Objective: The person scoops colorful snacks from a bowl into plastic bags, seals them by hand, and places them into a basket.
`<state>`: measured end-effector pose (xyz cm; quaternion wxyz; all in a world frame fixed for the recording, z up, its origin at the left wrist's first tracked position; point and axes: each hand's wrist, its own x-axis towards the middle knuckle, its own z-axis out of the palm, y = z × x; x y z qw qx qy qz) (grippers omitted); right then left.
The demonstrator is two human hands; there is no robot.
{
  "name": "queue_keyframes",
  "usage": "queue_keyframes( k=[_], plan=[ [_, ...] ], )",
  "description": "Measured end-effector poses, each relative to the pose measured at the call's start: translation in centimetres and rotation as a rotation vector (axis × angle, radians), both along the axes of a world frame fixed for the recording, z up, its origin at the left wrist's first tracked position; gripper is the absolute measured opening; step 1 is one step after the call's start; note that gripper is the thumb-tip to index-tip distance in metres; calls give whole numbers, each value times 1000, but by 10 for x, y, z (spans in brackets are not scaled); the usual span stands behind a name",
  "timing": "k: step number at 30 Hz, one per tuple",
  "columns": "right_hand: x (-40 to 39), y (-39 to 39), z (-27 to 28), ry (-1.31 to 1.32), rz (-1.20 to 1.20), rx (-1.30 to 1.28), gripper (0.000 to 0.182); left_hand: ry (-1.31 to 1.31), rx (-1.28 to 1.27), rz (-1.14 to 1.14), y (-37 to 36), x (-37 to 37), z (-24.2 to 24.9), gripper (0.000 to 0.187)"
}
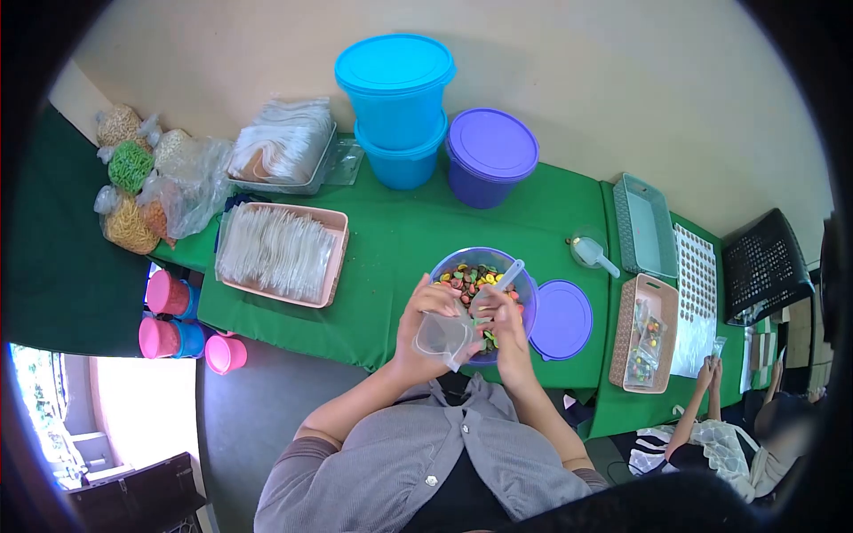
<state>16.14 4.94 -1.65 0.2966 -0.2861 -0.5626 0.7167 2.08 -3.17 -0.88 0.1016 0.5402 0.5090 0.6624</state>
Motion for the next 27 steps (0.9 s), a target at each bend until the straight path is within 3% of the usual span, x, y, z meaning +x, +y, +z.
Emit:
queue_keyframes(
  k=[2, 4, 6, 8, 10, 12, 13, 15, 18, 19, 20, 22, 23, 25, 27],
  plan=[
    [-4, -6, -18, -70, 15, 23, 43, -106, 28, -111, -2, 2, 6, 54],
    [-6, -10, -18, -86, 293, -227, 39, -211, 56, -222, -5, 4, 20, 54],
    [-5, -5, -18, -114, 334, -315, 34, -336, 17, -280, -9, 8, 31, 49],
    [-6, 2, -30, 13, 197, -562, 32, -320, 34, -243, -9, 8, 23, 49],
    [-18, -3, -9, -18, 122, -621, 33, -306, 50, -216, -9, 12, 15, 50],
    [-24, 0, -34, 26, 75, -872, 39, -412, 253, -185, -8, 21, 10, 53],
    [-20, 7, -54, 28, 66, -869, 39, -415, 255, -194, -10, 17, 10, 53],
    [-11, 20, -82, 537, 580, -1229, 43, -335, 371, -273, -18, 2, 18, 59],
    [-7, 16, -79, 472, 395, -1031, 47, -228, 250, -107, -12, -2, 33, 66],
    [-16, 7, -39, 169, 127, -869, 47, -206, 252, -101, -12, -6, 19, 88],
    [-20, 6, -28, 174, 123, -868, 47, -203, 252, -106, -10, -6, 14, 88],
    [-23, 5, -17, 143, -105, -827, 48, -274, 234, 11, -6, -1, 11, 122],
    [-25, 3, -15, 145, -111, -827, 48, -275, 232, 5, -5, 1, 9, 122],
    [-29, -1, -14, 146, -206, -656, 47, -260, 37, -63, -3, 4, 9, 144],
    [-22, -1, -32, 109, -171, -569, 46, -333, -19, -108, -2, 14, 8, 145]
  ],
)
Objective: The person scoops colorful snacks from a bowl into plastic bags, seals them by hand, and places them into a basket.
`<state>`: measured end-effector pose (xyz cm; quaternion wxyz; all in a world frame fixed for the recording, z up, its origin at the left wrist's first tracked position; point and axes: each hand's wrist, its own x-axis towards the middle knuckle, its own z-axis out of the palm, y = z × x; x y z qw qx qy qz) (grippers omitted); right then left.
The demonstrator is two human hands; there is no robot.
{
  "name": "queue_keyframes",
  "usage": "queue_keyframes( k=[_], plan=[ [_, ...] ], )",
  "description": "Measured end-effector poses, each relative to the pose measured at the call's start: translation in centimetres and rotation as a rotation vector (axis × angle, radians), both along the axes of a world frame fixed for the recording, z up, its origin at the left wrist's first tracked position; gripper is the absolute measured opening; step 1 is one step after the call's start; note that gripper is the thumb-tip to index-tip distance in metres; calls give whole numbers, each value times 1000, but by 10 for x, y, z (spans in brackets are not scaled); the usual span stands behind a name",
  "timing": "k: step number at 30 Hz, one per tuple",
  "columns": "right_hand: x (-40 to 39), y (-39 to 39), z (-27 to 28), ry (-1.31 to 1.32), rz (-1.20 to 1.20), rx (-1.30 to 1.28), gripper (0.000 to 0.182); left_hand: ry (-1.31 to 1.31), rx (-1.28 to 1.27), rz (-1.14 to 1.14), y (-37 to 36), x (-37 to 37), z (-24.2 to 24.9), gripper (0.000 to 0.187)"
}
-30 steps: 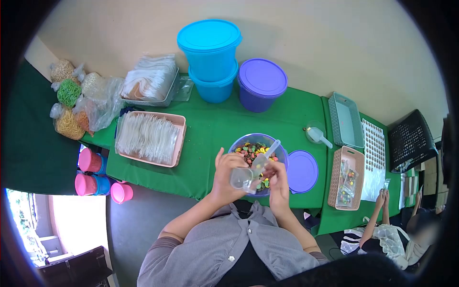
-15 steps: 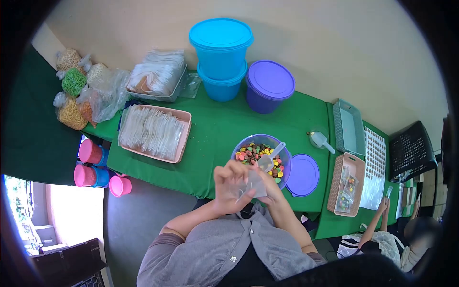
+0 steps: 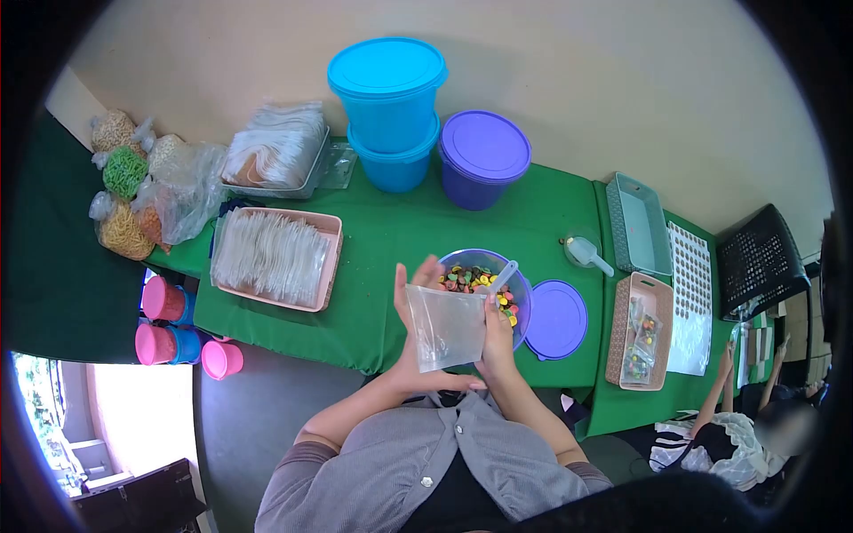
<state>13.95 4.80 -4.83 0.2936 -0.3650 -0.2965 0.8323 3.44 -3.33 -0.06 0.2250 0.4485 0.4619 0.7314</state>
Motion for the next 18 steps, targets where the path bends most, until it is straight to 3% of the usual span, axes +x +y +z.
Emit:
queue_keyframes(
  k=[3, 5, 6, 8, 9, 11, 13, 15, 17, 18],
  plan=[
    [1, -2, -16, -24, 3, 102, 46, -89, -87, -36, 0, 4, 4, 137],
    [0, -4, -19, -11, -35, 119, 45, -278, -68, 60, 1, 8, 0, 101],
    [-1, -4, -17, -18, -34, 91, 45, -278, -68, 59, 0, 6, -3, 101],
    [-1, -5, -19, -24, -34, 62, 45, 33, -84, 26, -4, 0, -8, 58],
    [-2, -5, -22, -91, -50, 140, 43, 32, -85, 27, -5, 0, -5, 58],
    [0, -4, -25, -158, -63, 221, 41, 99, -59, 147, -7, -1, 0, 37],
    [3, 0, -6, -162, -96, 524, 39, 244, -64, 195, -7, -8, 4, 40],
    [10, 4, 17, -111, -120, 601, 39, 389, -73, 240, -5, -13, 9, 42],
    [18, 4, 44, 66, 48, 822, 39, 596, -147, 272, -3, -13, 17, 43],
    [17, 1, 58, 30, 28, 889, 30, 596, -147, 268, -3, -12, 15, 43]
  ],
)
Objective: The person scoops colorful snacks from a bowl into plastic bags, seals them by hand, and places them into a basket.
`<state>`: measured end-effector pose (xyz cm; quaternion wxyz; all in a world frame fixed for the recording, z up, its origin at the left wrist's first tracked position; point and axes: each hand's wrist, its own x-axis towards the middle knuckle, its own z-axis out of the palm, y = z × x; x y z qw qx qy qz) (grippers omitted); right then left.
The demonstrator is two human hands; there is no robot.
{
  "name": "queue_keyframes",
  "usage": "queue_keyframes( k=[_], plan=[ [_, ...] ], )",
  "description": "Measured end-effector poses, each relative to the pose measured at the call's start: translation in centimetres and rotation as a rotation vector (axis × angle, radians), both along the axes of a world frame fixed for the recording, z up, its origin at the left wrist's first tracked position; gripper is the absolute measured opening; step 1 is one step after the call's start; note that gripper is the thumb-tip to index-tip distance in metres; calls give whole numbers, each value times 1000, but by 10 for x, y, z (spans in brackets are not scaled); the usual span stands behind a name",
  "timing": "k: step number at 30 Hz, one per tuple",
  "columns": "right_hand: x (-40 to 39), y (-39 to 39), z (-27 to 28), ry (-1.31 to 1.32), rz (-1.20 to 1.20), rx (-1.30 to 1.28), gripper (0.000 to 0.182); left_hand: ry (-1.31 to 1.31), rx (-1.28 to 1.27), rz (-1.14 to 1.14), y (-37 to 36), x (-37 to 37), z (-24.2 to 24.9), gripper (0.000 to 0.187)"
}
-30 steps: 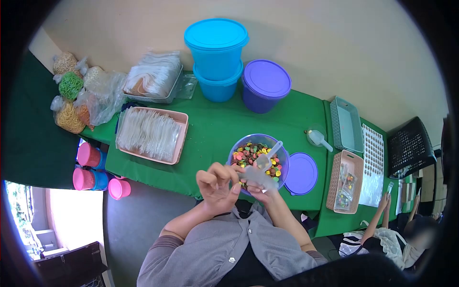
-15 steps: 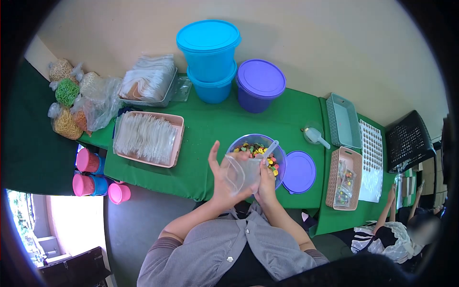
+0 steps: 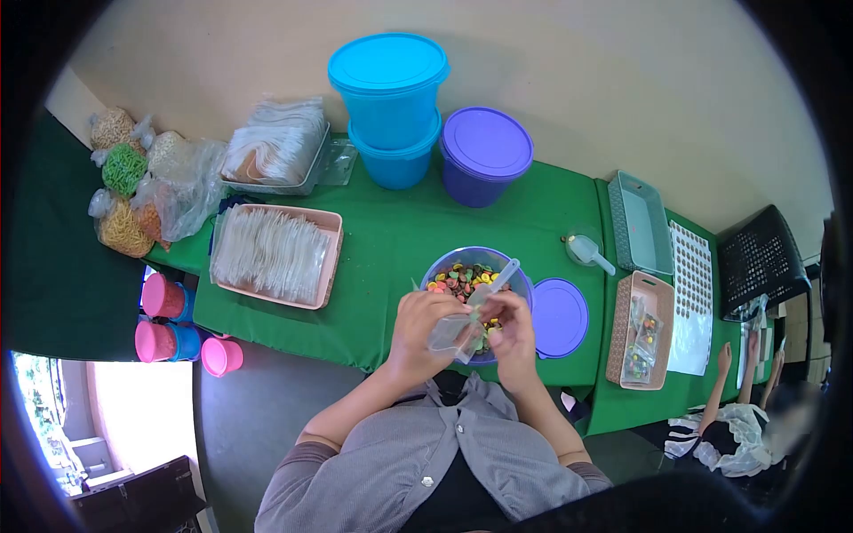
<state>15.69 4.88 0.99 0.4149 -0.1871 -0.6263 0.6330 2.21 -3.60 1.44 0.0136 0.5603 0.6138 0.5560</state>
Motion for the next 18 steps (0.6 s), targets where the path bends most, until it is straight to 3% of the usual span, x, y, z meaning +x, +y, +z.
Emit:
queue_keyframes(
  k=[1, 3, 7, 8, 9, 10, 11, 13, 14, 18],
  plan=[
    [4, -1, 7, 0, -5, 0, 30, 28, -29, -35, 0, 0, -3, 42],
    [11, -2, 16, -306, -129, 333, 13, 59, -57, -75, 0, 1, -3, 41],
    [10, 5, 12, -252, -242, 491, 7, 132, -112, -56, -2, 0, -1, 38],
    [11, 10, 5, -251, -243, 491, 7, 131, -90, -68, -2, -3, -2, 37],
    [13, 16, -3, -298, -266, 330, 7, 131, -90, -69, -2, -5, -4, 37],
    [14, 22, -11, -344, -289, 168, 10, 91, -83, -12, -2, -8, -5, 35],
    [10, 33, -17, -346, -293, 167, 10, 52, -76, 44, -3, -12, -6, 33],
    [-1, 56, -28, -601, -364, 520, 20, 80, -45, 82, -4, -24, -8, 33],
    [-1, 60, -39, -686, -318, 324, 33, 107, -15, 125, -5, -27, -9, 33],
    [-7, 62, -63, -795, -559, 508, 42, 79, 5, 240, -5, -31, -10, 34]
  ],
)
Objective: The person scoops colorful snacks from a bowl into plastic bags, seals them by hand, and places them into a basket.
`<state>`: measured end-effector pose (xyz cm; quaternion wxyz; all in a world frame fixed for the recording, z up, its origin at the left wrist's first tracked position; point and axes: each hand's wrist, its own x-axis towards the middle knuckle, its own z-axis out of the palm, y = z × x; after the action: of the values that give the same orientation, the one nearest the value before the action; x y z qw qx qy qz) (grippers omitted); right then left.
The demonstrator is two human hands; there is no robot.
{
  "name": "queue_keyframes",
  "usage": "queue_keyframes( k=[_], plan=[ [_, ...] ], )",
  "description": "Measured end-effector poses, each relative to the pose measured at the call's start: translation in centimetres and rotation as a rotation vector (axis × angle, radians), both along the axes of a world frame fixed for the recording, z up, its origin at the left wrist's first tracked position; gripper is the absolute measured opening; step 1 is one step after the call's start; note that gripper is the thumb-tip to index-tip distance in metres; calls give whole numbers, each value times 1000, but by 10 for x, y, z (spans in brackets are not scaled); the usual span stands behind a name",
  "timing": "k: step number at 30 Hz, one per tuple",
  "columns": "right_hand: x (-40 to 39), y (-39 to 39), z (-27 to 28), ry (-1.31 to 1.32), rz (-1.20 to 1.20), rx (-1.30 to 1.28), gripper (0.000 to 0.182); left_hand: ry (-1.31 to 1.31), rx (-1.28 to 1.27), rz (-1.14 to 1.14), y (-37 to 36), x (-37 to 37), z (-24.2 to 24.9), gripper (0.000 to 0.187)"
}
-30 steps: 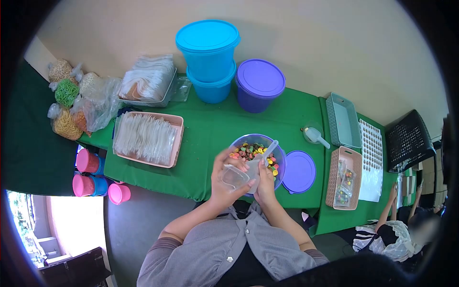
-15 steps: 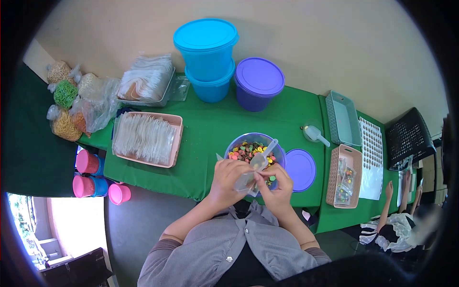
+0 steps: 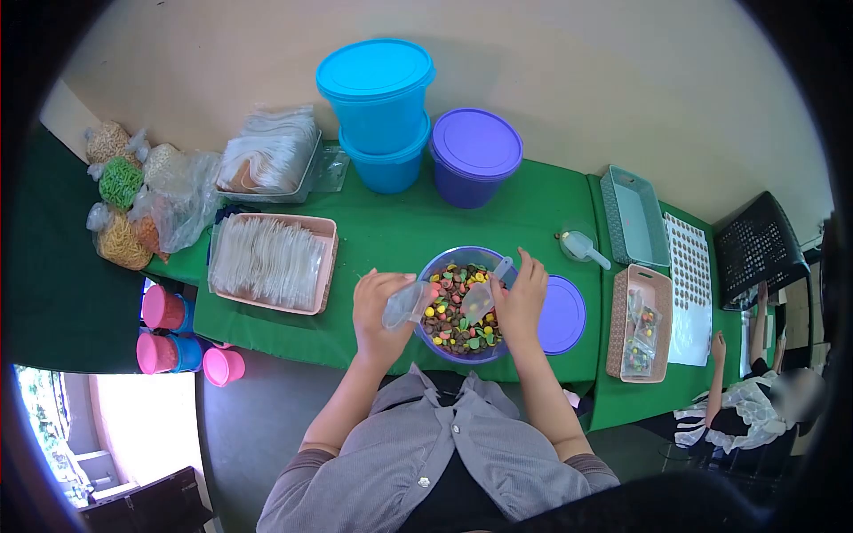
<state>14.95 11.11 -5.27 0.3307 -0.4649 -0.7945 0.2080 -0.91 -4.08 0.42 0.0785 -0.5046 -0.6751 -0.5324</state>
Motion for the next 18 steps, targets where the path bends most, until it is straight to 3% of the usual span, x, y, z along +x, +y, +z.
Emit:
queue_keyframes(
  k=[2, 3, 5, 9, 11, 15, 18],
  plan=[
    [-4, -1, -2, -287, -91, 214, 46, 50, -78, 79, 4, -5, -13, 42],
    [-4, 1, -6, -285, -89, 215, 46, 52, -76, 81, 6, -6, -21, 42],
    [-2, 6, -13, -194, 8, 28, 40, -152, -176, 87, 13, -5, -38, 39],
    [6, -2, 4, -33, 72, 51, 28, -268, -260, 86, 16, 1, -56, 36],
    [12, -4, 2, 40, 341, -260, 22, -166, -320, 113, 19, 5, -66, 38],
    [11, -5, 4, 72, 376, -466, 17, -140, -301, 138, 22, 4, -83, 41],
    [0, 6, 3, 478, 275, -444, 18, -304, -306, 80, 21, 1, -90, 43]
  ],
)
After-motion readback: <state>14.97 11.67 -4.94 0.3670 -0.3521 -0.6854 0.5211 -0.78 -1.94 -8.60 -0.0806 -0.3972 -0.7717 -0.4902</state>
